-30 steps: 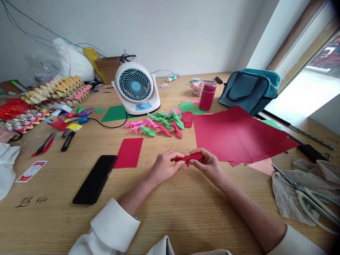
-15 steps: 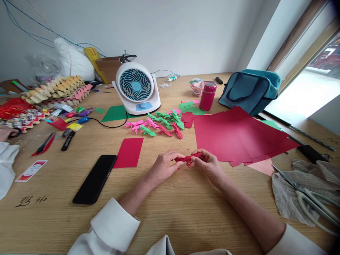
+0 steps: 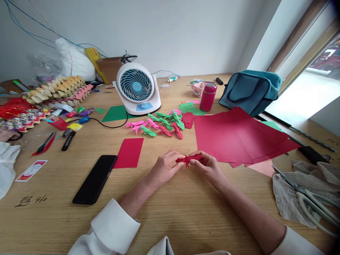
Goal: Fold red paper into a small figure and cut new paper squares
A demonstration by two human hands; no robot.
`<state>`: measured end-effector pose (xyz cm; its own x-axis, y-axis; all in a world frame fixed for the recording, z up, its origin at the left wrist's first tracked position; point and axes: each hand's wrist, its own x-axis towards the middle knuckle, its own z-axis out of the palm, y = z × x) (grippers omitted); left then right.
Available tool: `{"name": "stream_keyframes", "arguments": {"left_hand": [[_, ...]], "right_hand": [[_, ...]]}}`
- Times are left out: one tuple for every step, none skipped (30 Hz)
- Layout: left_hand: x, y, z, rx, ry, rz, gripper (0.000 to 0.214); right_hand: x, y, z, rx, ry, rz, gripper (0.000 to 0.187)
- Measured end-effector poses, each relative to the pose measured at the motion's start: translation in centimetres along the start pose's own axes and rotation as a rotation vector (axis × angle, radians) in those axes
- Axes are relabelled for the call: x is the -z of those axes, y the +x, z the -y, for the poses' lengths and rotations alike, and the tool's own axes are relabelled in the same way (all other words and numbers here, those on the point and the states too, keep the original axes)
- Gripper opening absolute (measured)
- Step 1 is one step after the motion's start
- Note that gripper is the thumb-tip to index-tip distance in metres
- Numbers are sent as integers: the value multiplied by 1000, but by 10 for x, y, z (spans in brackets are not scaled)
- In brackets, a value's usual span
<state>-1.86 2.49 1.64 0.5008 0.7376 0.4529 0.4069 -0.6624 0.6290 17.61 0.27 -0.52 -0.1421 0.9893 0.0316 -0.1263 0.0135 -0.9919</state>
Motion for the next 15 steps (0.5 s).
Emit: {"name": "stream_keyframes", "arguments": {"left_hand": [[0, 0, 0, -7, -1, -5, 19], [0, 0, 0, -8, -6, -9, 19], [1, 0, 0, -4, -14, -13, 20], [1, 0, 0, 3, -24, -16, 20], [2, 0, 0, 12, -35, -19, 20], [2, 0, -1, 23, -45, -21, 20], [3, 0, -1, 30, -51, -22, 19], [3, 0, -1, 33, -53, -19, 19], [4, 0, -2, 29, -50, -14, 20], [4, 0, -2, 19, -40, -6, 20], [4, 0, -3, 3, -25, 2, 21], [5, 0, -3, -16, -8, 10, 21], [5, 0, -3, -36, 9, 15, 21], [5, -1, -3, -53, 26, 19, 21], [5, -1, -4, -67, 40, 21, 20]], "right_hand": [[0, 0, 1, 8, -9, -2, 35], [0, 0, 1, 15, -15, -4, 35], [0, -1, 2, 18, -21, -3, 35], [0, -1, 2, 17, -25, -1, 36], [0, -1, 2, 13, -28, 5, 36], [0, -1, 2, 12, -28, 11, 36], [0, -1, 1, 18, -24, 17, 35], [0, -1, 1, 30, -17, 24, 34], [0, -1, 0, 48, -11, 30, 33], [1, -1, -1, 67, -8, 35, 31], [1, -1, -2, 85, -11, 40, 30], [1, -1, -2, 100, -19, 43, 30], [2, -1, -2, 112, -30, 44, 30], [3, -2, -1, 123, -43, 46, 31], [3, -2, 0, 132, -53, 50, 31]]}}
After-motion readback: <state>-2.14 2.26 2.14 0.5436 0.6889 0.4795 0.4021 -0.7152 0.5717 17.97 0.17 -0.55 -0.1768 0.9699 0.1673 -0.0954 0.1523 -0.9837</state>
